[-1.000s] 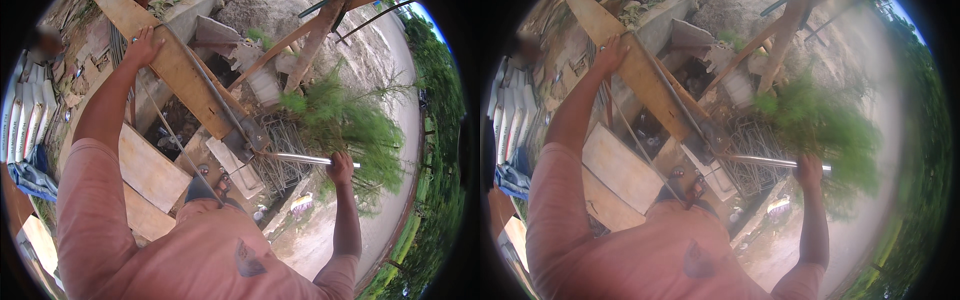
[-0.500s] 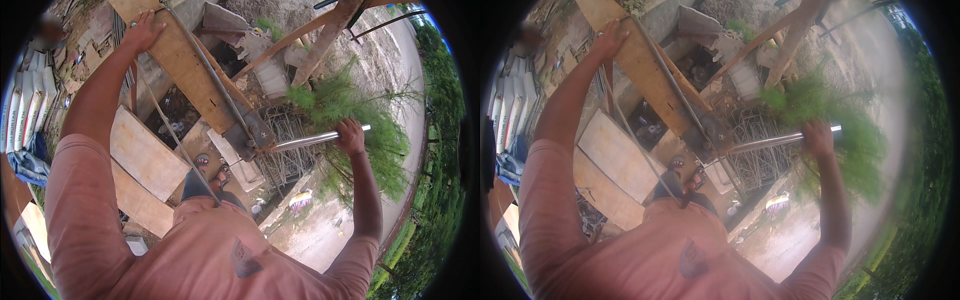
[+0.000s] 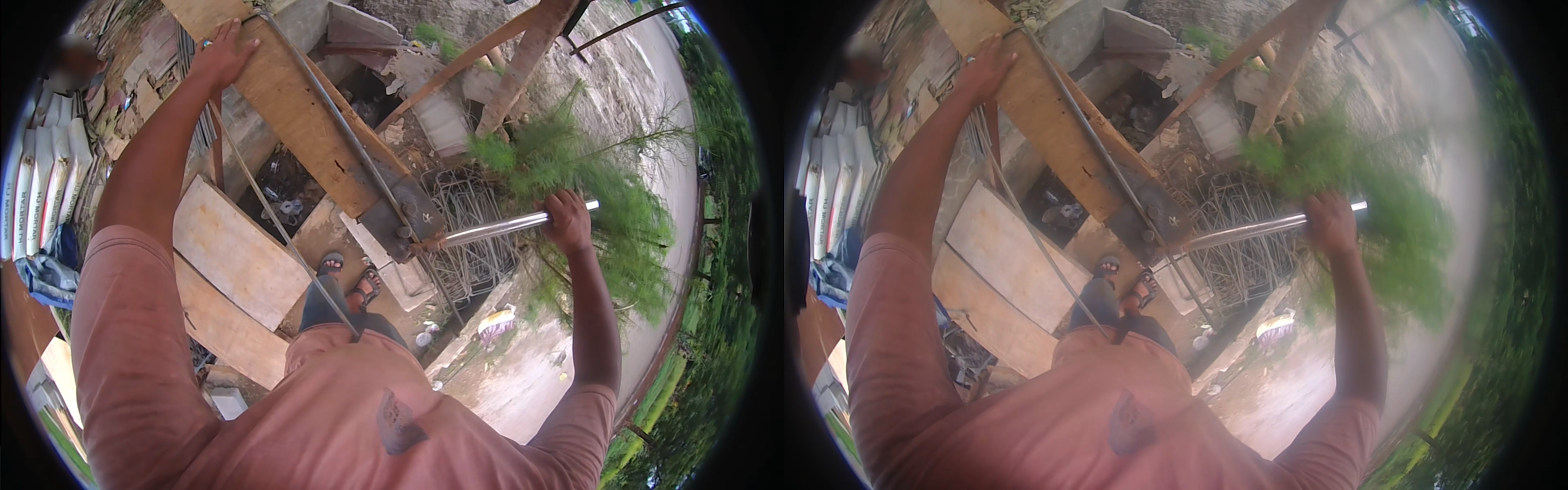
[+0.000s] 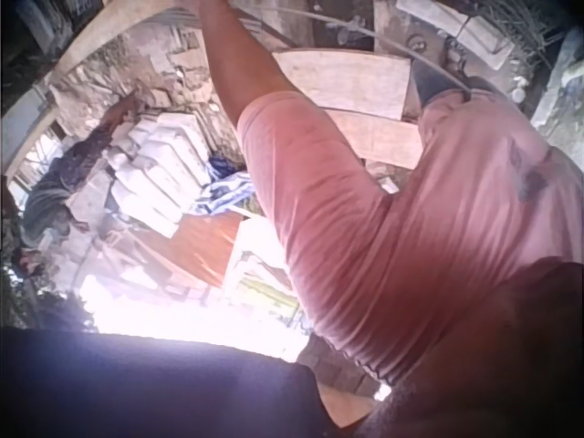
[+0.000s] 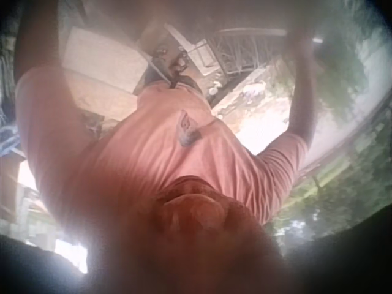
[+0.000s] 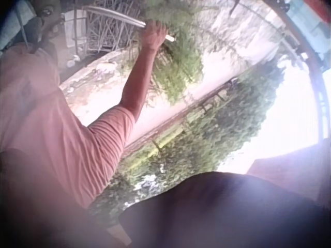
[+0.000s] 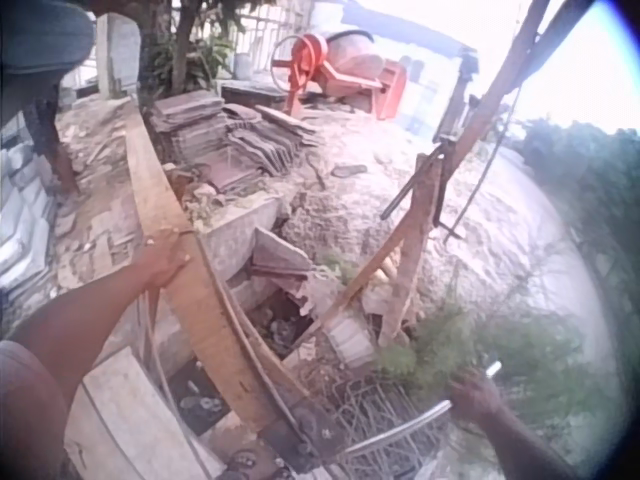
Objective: The person repeatedly bends metal rods using a manual bending jig. They position each rod in the jig, apply force with a lever to bend it, then remove the bent rod and place it aside. The process is repeated for multiple rods throughout the clip.
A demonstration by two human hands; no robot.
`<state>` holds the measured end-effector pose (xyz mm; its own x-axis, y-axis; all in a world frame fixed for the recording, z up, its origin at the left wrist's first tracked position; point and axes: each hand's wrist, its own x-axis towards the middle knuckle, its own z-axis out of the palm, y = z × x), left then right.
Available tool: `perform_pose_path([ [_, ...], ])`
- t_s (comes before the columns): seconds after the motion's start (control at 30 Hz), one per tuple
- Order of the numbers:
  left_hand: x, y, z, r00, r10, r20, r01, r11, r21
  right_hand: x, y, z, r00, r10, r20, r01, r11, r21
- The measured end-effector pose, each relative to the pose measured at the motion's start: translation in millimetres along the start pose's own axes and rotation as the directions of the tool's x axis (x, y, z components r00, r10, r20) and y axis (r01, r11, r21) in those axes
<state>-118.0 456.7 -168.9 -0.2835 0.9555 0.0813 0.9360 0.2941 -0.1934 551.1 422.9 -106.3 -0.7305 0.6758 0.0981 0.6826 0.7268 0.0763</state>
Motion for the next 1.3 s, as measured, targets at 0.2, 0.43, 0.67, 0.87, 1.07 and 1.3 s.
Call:
perform_pose_path([
  [0.2, 7.6, -10.5, 16.0, 0.998, 0.06, -0.027, -0.058, 0.996, 0.062, -20.2, 32.0, 10.8, 0.98, 0.172, -0.099, -0.185, 0.971, -0.15],
  [0.43, 16.2, -22.3, 28.5, 0.988, 0.051, -0.147, -0.072, 0.988, -0.14, -26.7, 15.5, 12.3, 0.955, 0.258, -0.146, -0.275, 0.956, -0.107],
  [0.67, 18.8, -13.0, 21.0, 0.988, 0.104, -0.114, -0.107, 0.994, -0.018, -90.8, -45.3, -9.0, 0.831, 0.551, -0.078, -0.555, 0.81, -0.188],
  [0.87, 12.0, 2.1, -1.1, 0.997, 0.049, -0.063, -0.058, 0.987, -0.147, -160.5, -181.4, -33.4, 0.477, 0.879, 0.028, -0.844, 0.466, -0.266],
  [1.07, 22.2, 7.6, -1.9, 0.996, 0.076, -0.052, -0.084, 0.979, -0.187, -171.8, -318.4, -39.7, 0.169, 0.986, 0.007, -0.95, 0.164, -0.265],
  [1.3, 28.1, 2.7, 4.4, 0.993, 0.114, -0.042, -0.119, 0.975, -0.187, -126.4, -451.7, -58.8, -0.054, 0.998, 0.024, -0.998, -0.054, -0.038],
])
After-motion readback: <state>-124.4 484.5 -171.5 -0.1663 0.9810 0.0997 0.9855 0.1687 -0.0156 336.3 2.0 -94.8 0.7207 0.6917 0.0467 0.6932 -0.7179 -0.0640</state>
